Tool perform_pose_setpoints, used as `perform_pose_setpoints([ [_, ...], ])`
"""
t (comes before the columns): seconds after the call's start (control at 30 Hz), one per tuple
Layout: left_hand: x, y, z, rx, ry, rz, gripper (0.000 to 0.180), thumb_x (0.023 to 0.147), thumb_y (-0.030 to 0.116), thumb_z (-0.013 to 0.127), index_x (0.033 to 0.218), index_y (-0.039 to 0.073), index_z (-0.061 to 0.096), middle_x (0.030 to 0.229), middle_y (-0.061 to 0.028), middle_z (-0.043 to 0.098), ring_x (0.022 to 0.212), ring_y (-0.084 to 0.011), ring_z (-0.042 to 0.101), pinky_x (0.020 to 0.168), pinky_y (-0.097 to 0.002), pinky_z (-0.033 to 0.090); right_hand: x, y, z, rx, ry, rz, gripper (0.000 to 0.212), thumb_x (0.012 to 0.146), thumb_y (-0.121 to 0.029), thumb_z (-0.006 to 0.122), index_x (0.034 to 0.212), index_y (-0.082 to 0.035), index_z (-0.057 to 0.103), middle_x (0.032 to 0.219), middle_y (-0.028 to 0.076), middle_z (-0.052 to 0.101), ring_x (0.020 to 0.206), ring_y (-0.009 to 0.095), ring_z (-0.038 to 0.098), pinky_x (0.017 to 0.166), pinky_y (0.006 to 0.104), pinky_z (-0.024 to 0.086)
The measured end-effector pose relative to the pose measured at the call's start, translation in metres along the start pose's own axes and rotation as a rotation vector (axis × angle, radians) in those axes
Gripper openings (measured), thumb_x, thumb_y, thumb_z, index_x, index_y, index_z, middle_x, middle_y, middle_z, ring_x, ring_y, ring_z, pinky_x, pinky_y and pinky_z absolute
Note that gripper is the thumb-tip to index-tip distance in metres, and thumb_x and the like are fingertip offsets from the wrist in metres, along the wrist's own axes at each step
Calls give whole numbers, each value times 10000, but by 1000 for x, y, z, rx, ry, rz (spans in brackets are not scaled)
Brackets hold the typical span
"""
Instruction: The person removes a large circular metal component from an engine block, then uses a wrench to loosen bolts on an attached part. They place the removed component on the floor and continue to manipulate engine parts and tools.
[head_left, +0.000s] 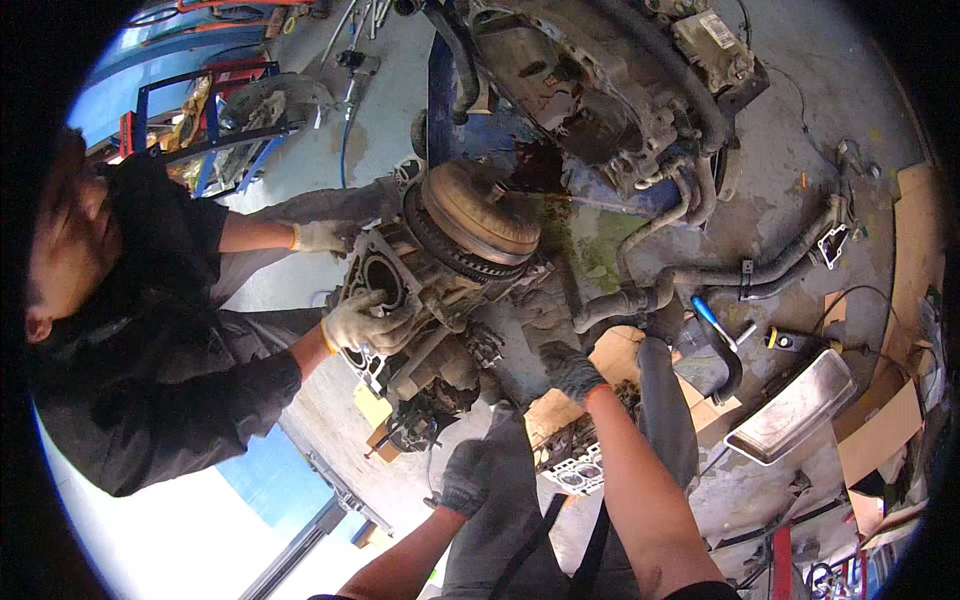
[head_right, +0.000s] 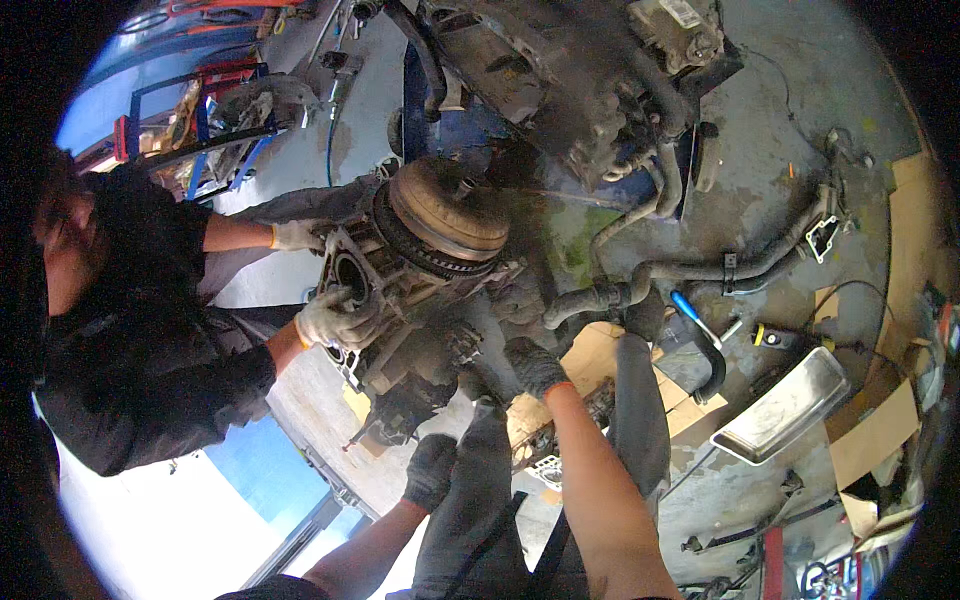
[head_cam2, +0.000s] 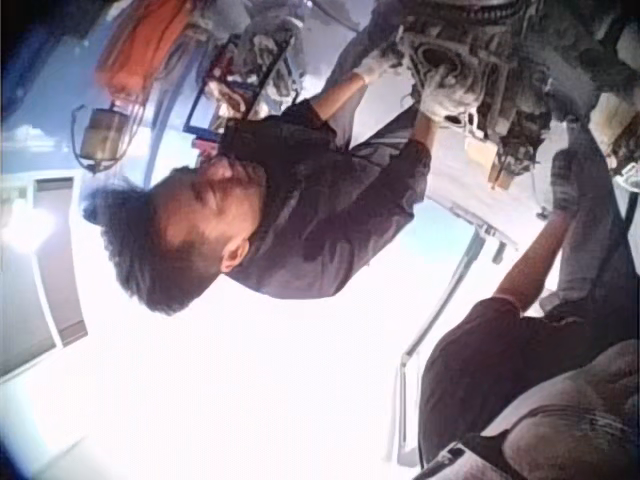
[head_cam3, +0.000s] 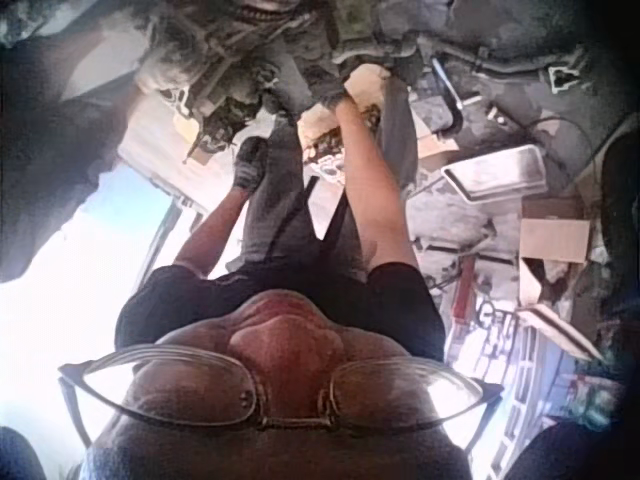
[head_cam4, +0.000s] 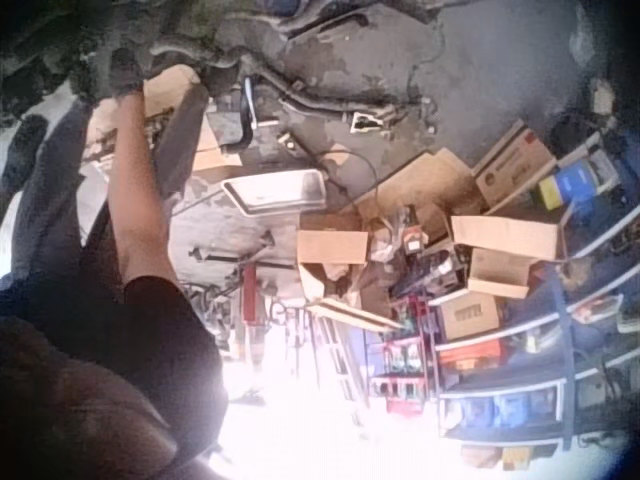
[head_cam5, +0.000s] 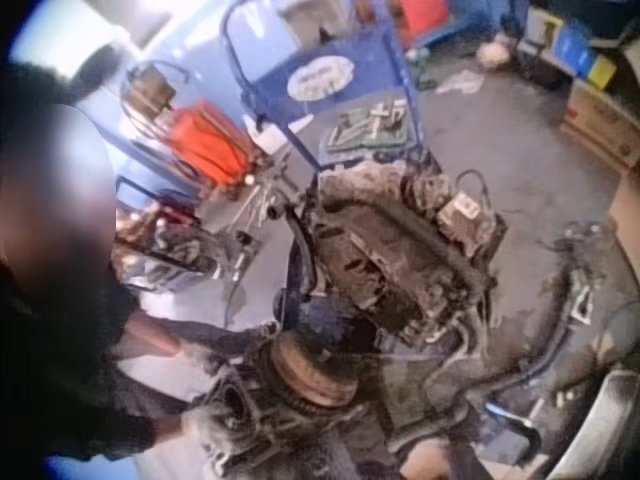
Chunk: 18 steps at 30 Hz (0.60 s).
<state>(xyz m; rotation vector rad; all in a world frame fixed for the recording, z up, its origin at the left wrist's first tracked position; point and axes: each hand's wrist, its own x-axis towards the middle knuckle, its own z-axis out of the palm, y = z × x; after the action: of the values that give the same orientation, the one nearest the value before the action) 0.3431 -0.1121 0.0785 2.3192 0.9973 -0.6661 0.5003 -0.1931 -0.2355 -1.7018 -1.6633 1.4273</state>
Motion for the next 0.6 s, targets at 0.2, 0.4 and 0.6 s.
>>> perform_pose_setpoints([
  [0.2, 102, 86, -81, -251, 300, -10, 184, 881, 93, 616, 1059, 55, 643, 1031, -153, 649, 985, -351, 616, 860, -418, 486, -73, 37, -14, 508, 310, 216, 441, 837, -304, 663, 1227, -105, 612, 1162, 143, 657, 981, 298, 640, 861, 429, 521],
  [0.4, 225, 13, -165, -197, 575, 193, 167, 878, 100, 573, 1012, 28, 642, 997, -170, 652, 949, -369, 623, 859, -471, 478, -76, -5, -46, 1918, 265, 961, 310, 1002, -250, 530, 1270, -100, 572, 1078, 101, 662, 762, 241, 639, 637, 420, 539],
  [0.6, 391, -52, -217, 412, 316, 53, 353, 924, 223, 516, 1196, 47, 656, 1146, -209, 665, 1070, -408, 625, 912, -453, 500, 21, 6, -76, 2119, 716, 667, 315, 979, -276, 574, 1204, -57, 604, 1099, 147, 667, 922, 280, 664, 808, 434, 561],
])
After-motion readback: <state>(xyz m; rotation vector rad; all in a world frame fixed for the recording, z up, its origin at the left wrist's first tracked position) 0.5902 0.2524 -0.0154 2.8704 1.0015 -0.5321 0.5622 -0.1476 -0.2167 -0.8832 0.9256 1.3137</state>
